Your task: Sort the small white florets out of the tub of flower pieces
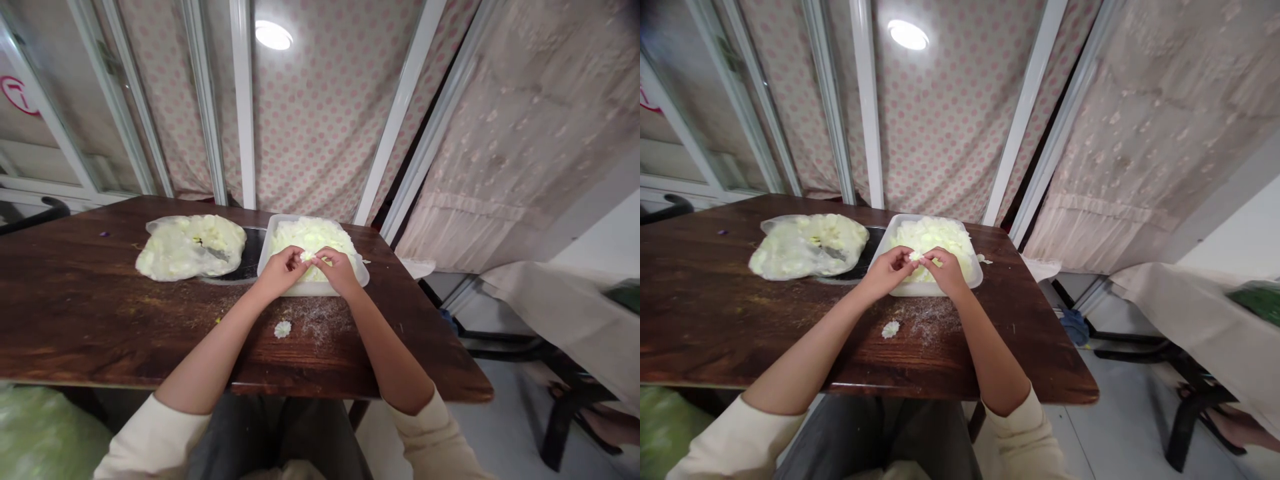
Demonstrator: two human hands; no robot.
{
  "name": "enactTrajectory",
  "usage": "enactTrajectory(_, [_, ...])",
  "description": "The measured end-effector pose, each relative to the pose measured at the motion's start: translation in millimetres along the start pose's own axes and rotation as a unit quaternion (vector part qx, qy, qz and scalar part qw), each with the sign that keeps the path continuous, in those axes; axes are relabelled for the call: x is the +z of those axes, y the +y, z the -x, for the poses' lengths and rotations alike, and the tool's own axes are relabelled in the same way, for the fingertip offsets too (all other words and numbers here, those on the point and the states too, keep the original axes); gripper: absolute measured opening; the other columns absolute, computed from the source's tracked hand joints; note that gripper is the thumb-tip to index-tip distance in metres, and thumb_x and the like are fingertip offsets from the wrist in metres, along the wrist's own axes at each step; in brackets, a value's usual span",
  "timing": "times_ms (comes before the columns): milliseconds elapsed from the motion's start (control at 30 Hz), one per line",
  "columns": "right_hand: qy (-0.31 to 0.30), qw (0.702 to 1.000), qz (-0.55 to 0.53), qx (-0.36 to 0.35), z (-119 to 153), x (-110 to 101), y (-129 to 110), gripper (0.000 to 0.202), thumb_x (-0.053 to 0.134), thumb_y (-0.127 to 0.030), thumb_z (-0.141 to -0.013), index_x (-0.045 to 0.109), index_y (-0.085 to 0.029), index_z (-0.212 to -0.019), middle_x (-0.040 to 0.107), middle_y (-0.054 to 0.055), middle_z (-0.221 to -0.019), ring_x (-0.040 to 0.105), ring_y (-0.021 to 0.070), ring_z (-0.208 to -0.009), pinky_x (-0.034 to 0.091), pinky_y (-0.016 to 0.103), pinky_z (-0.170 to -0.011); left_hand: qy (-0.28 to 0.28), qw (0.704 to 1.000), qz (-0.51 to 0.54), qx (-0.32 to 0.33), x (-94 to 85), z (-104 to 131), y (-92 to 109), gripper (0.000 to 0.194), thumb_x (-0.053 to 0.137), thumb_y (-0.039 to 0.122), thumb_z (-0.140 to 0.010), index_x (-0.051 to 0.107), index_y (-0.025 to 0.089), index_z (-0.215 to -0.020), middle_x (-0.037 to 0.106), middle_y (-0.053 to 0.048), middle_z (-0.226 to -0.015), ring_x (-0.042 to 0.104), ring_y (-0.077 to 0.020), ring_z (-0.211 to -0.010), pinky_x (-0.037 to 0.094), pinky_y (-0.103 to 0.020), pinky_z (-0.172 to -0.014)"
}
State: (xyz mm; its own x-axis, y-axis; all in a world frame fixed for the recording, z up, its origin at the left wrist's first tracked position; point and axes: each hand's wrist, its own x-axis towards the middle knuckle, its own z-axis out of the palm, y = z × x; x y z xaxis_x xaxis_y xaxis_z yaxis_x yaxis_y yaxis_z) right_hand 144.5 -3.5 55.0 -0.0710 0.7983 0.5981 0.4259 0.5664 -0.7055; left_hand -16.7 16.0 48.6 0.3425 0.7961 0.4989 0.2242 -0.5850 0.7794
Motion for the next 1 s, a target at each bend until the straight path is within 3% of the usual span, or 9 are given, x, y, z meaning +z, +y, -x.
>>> enactTrajectory(167, [0.016, 1.000, 0.018, 0.009, 1.0, 0.4, -3.3, 0.022, 0.059, -0.035, -0.073, 0.049, -0.020, -0.062, 0.052, -0.002, -0.065, 0.049, 0.0128, -0.066, 0.038, 0.026, -0.067, -0.019, 0.997, 0.056, -0.039, 0.0, 0.4, 0.8, 0.034, 0.055, 0.045, -0.077, 0.053, 0.014, -0.093, 0.062, -0.003, -0.071, 0.056, -0.0126, -0.059, 0.044, -0.026, -0.060])
enactTrajectory(400, [0.017, 0.999, 0.029, 0.011, 1.3, 0.6, -1.6, 0.025, 0.061, -0.036, -0.071, 0.045, -0.021, -0.059, 0.049, -0.003, -0.063, 0.045, 0.0124, -0.063, 0.037, 0.026, -0.064, -0.019, 0.997, 0.066, -0.041, -0.9, -0.6, 4.7, 0.034, 0.055, 0.044, -0.077, 0.056, 0.014, -0.091, 0.062, -0.003, -0.066, 0.056, -0.0123, -0.055, 0.042, -0.024, -0.054])
enactTrajectory(700, [0.069, 0.995, 0.029, 0.065, 0.8, 3.6, 0.3, 0.030, 0.058, -0.042, -0.073, 0.044, -0.020, -0.058, 0.045, -0.003, -0.058, 0.044, 0.0124, -0.060, 0.037, 0.026, -0.062, 0.025, 0.995, 0.089, -0.037, -0.4, -1.9, -1.2, 0.030, 0.061, 0.042, -0.074, 0.053, 0.015, -0.085, 0.061, -0.001, -0.067, 0.057, -0.0107, -0.058, 0.042, -0.021, -0.053])
enactTrajectory(867, [0.016, 0.999, 0.027, -0.010, 0.4, 3.0, 2.6, 0.022, 0.058, -0.037, -0.076, 0.059, -0.023, -0.093, 0.060, 0.004, -0.096, 0.053, 0.0172, -0.092, 0.039, 0.032, -0.084, 0.028, 0.996, 0.083, -0.031, -0.9, -1.8, -0.1, 0.029, 0.060, 0.041, -0.074, 0.053, 0.015, -0.085, 0.057, 0.001, -0.065, 0.057, -0.0114, -0.059, 0.043, -0.022, -0.055])
enactTrajectory(1000, [0.008, 0.998, 0.034, -0.046, 0.0, 2.8, 3.2, 0.012, 0.059, -0.034, -0.077, 0.065, -0.023, -0.078, 0.061, 0.004, -0.085, 0.055, 0.0181, -0.089, 0.039, 0.035, -0.086, 0.025, 0.996, 0.080, -0.020, -0.8, -1.9, -0.7, 0.027, 0.060, 0.040, -0.074, 0.053, 0.015, -0.084, 0.057, 0.000, -0.068, 0.057, -0.0113, -0.062, 0.042, -0.022, -0.055])
